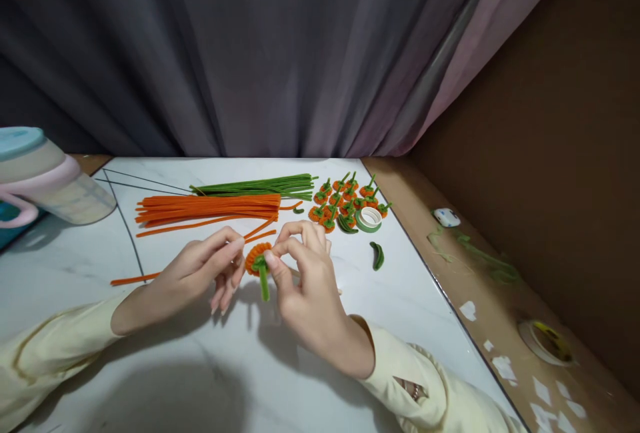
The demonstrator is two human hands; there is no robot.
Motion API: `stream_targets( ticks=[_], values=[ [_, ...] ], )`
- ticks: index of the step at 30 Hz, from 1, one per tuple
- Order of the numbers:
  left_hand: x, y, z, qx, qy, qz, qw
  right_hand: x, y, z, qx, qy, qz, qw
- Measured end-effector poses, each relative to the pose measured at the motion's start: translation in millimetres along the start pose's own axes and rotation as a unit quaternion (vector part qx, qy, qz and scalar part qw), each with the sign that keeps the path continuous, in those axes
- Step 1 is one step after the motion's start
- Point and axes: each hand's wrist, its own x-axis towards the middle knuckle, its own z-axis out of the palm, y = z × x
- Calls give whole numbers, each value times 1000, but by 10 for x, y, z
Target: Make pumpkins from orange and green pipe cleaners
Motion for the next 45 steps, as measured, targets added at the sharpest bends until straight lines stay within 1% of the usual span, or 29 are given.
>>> stream_targets(
  ticks=[3,6,9,11,14,16,18,22,25,28,29,30,32,34,35,36,38,41,43,45],
  values=[
    [35,-10,27,-39,-49,-49,997,3,9,12,27,-20,33,999],
    [53,-29,50,-105,-92,-87,986,26,11,-6,61,-73,79,992],
    [60,-43,48,-124,-100,-96,983,72,1,-67,59,-124,100,985],
    [62,-51,38,-112,-92,-88,985,105,-7,-120,42,-135,93,986],
    [64,-62,21,-84,-80,-77,990,148,-8,-195,39,-131,66,988],
    [66,-69,9,-68,-77,-80,991,168,-4,-231,40,-131,51,989],
    [65,-73,-4,-56,-77,-91,991,178,-3,-247,36,-147,46,987],
    [50,-68,-10,-23,-85,-100,991,157,-15,-213,24,-204,55,977],
    [43,-54,10,23,-92,-103,990,119,-18,-163,15,-225,50,973],
    [56,-47,29,80,-98,-107,986,85,-1,-130,7,-245,28,969],
    [63,-48,27,101,-101,-102,985,77,8,-125,6,-248,21,969],
    [67,-49,19,129,-94,-84,984,70,16,-122,6,-248,16,969],
    [61,-45,-15,205,-42,-8,978,61,27,-120,2,-238,8,971],
    [26,-24,-65,283,25,90,954,52,30,-117,-5,-220,-7,975],
    [0,-6,-90,312,34,124,941,47,29,-114,-10,-209,-20,978],
    [-29,13,-113,336,23,140,931,40,28,-108,-16,-195,-35,980],
    [-84,45,-140,376,-25,132,917,22,29,-88,-30,-167,-65,983],
    [-133,39,-136,413,-96,93,901,-7,42,-46,-50,-139,-98,984],
    [-143,0,-119,421,-120,79,896,-21,54,-21,-57,-136,-106,983],
    [-146,-45,-105,421,-118,66,897,-29,62,-5,-58,-139,-107,983]
  ],
)
